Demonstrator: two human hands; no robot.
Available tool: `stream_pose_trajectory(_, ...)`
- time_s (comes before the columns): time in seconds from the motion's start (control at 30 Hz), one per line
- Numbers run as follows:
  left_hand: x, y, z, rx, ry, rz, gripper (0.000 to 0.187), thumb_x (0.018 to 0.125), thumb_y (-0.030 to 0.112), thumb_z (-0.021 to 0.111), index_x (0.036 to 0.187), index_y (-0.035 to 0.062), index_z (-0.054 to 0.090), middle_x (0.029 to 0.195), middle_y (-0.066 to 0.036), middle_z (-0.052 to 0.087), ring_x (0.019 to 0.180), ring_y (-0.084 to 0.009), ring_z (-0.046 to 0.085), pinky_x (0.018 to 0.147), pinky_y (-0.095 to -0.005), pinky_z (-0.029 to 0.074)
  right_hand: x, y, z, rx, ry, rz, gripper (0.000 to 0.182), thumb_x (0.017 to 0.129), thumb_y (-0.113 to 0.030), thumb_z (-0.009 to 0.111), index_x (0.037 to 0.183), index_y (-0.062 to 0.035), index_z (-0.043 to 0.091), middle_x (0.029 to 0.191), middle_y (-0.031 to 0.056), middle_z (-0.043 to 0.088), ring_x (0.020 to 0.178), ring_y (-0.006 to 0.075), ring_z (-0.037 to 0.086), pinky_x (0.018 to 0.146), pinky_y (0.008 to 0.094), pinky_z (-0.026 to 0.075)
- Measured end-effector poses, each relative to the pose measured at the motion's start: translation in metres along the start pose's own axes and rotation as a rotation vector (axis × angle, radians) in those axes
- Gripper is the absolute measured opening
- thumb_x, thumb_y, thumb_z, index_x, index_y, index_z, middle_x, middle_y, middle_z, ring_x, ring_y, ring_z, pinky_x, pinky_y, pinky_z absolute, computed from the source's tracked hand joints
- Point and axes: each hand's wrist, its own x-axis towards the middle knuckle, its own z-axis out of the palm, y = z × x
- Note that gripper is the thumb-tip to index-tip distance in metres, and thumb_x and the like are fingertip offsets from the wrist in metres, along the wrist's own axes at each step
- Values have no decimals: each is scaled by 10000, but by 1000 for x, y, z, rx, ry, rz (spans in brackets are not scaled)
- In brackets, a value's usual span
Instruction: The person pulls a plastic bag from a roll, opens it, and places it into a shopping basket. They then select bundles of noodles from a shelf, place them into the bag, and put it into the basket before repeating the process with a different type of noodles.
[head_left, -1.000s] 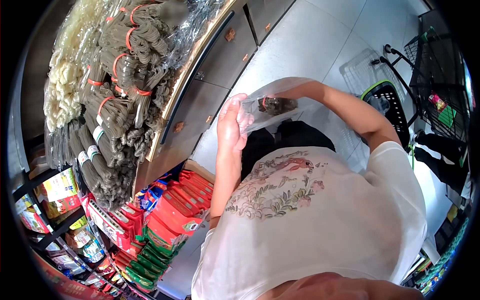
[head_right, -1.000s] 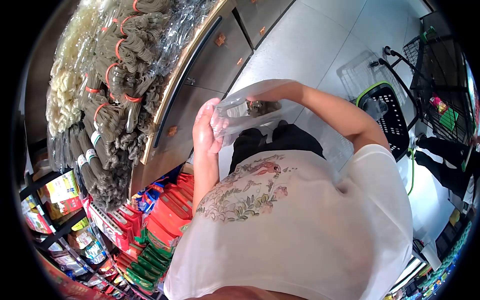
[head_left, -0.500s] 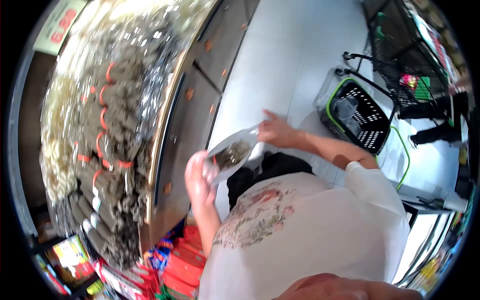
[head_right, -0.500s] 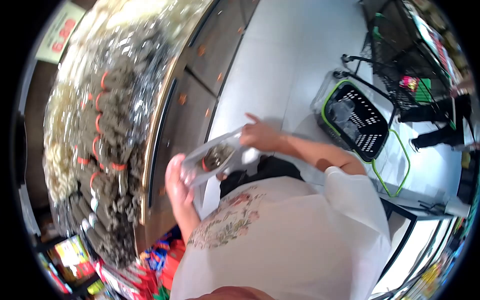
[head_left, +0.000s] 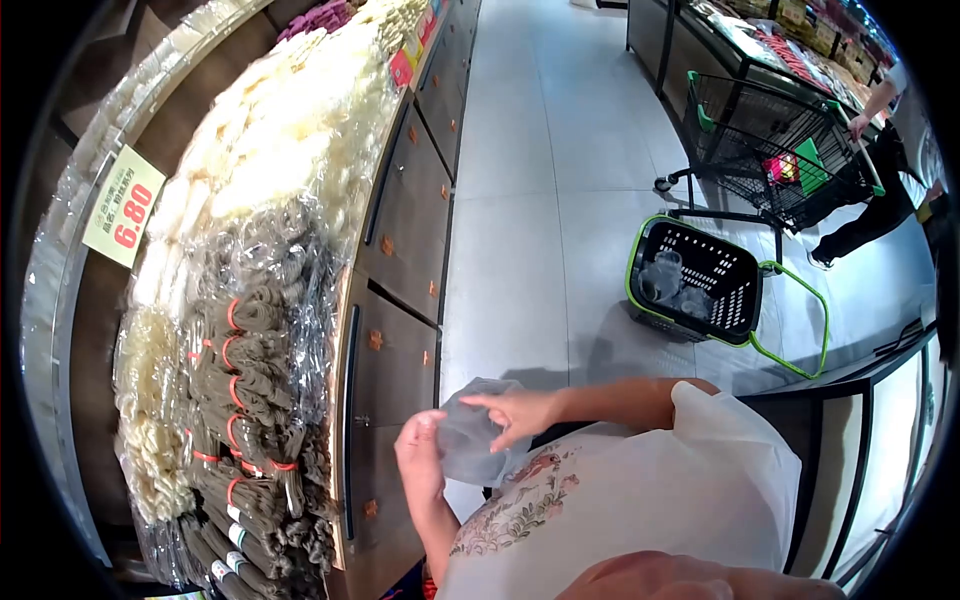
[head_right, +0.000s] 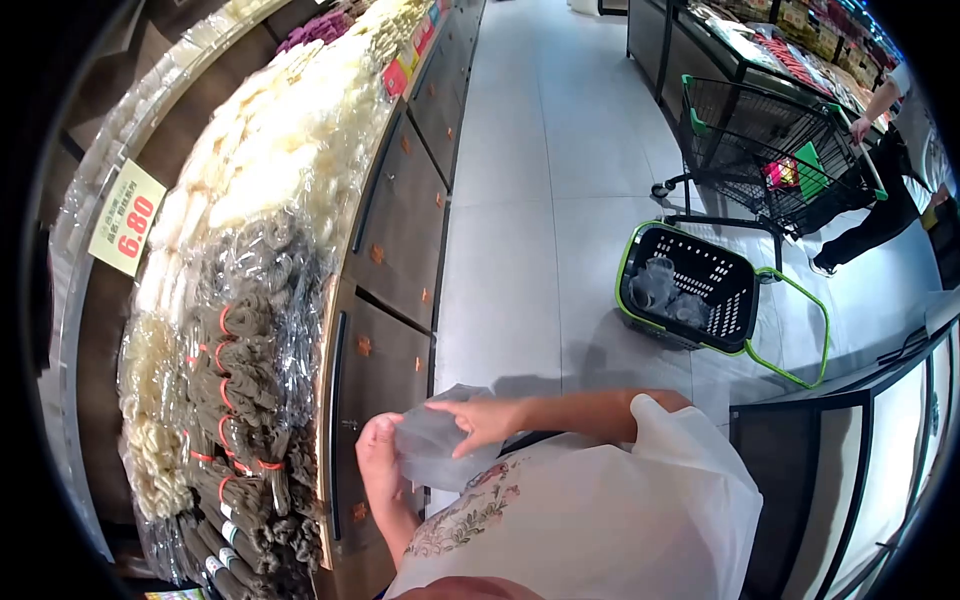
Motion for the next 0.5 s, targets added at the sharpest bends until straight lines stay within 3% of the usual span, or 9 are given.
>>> stream_pose_trajectory(0.07, 4, -1, 19, 238, -125, 169, 210, 857, 199, 461, 844, 39, 598, 620, -5, 546, 493, -73, 447, 456, -214, 353, 3, -10, 4, -149, -101, 57, 714, 710, -302, 650, 1251, -23, 277, 619, 50, 400, 587, 149, 417, 541, 282, 361)
stream_pose_trajectory(0.1, 3, 2, 30, 412, -175, 147, 204, 850, 176, 461, 827, 21, 591, 680, -49, 572, 584, -113, 501, 545, -239, 394, 7, -13, 7, -195, -137, 77, 505, 739, -237, 613, 1114, 23, 396, 680, 76, 459, 664, 157, 464, 627, 286, 395)
stream_pose_trajectory(0.13, -1, 3, 40, 586, -223, 122, 198, 844, 153, 461, 809, 2, 584, 739, -93, 598, 675, -153, 556, 634, -264, 436, 15, -1, 16, -198, -135, 74, 505, 739, -237, 613, 1114, 23, 396, 680, 76, 459, 664, 157, 464, 627, 286, 395)
stream_pose_trajectory(0.17, 1, -10, 48, 758, -190, 494, 157, 826, 121, 470, 810, 19, 588, 739, -131, 588, 647, -229, 564, 610, -303, 444, 25, 22, 27, -78, 30, -172, 398, 748, -190, 586, 1045, 23, 429, 718, 82, 488, 700, 167, 484, 664, 286, 403)
stream_pose_trajectory(0.2, 1, -10, 51, 771, -221, 488, 132, 805, 146, 504, 839, 70, 607, 740, -147, 588, 669, -295, 566, 606, -368, 440, 30, 21, 30, 44, 197, -420, 292, 757, -144, 559, 976, 23, 462, 756, 89, 517, 735, 177, 504, 701, 286, 411)
stream_pose_trajectory(0.33, 4, -11, 42, 715, -165, 520, 115, 784, 110, 527, 865, 43, 574, 740, -129, 559, 645, -277, 532, 580, -350, 430, 21, 17, 22, 230, 413, -67, 156, 771, -98, 492, 882, 8, 518, 818, 90, 550, 780, 177, 512, 733, 278, 403)
stream_pose_trajectory(0.4, 5, -11, 37, 693, -125, 547, 119, 781, 102, 532, 874, 34, 562, 739, -118, 542, 634, -264, 516, 576, -338, 425, 25, 27, 23, 332, 545, -69, 152, 796, -130, 478, 837, 7, 532, 754, 58, 554, 706, 143, 508, 659, 265, 411)
stream_pose_trajectory(0.47, 7, -29, 27, 586, -96, 510, 139, 773, 101, 550, 883, 16, 549, 729, -90, 501, 621, -218, 486, 582, -306, 410, 22, 32, 18, 505, 628, 152, 116, 830, -128, 463, 785, -39, 522, 681, -30, 477, 649, 64, 442, 585, 219, 378)
stream_pose_trajectory(0.5, 9, -40, 19, 551, -147, 385, 133, 773, 105, 564, 870, 15, 548, 743, -72, 519, 635, -173, 494, 601, -278, 406, 21, 25, 19, 476, 674, 101, 135, 844, -149, 457, 777, -46, 514, 658, -32, 466, 620, 52, 421, 562, 215, 363)
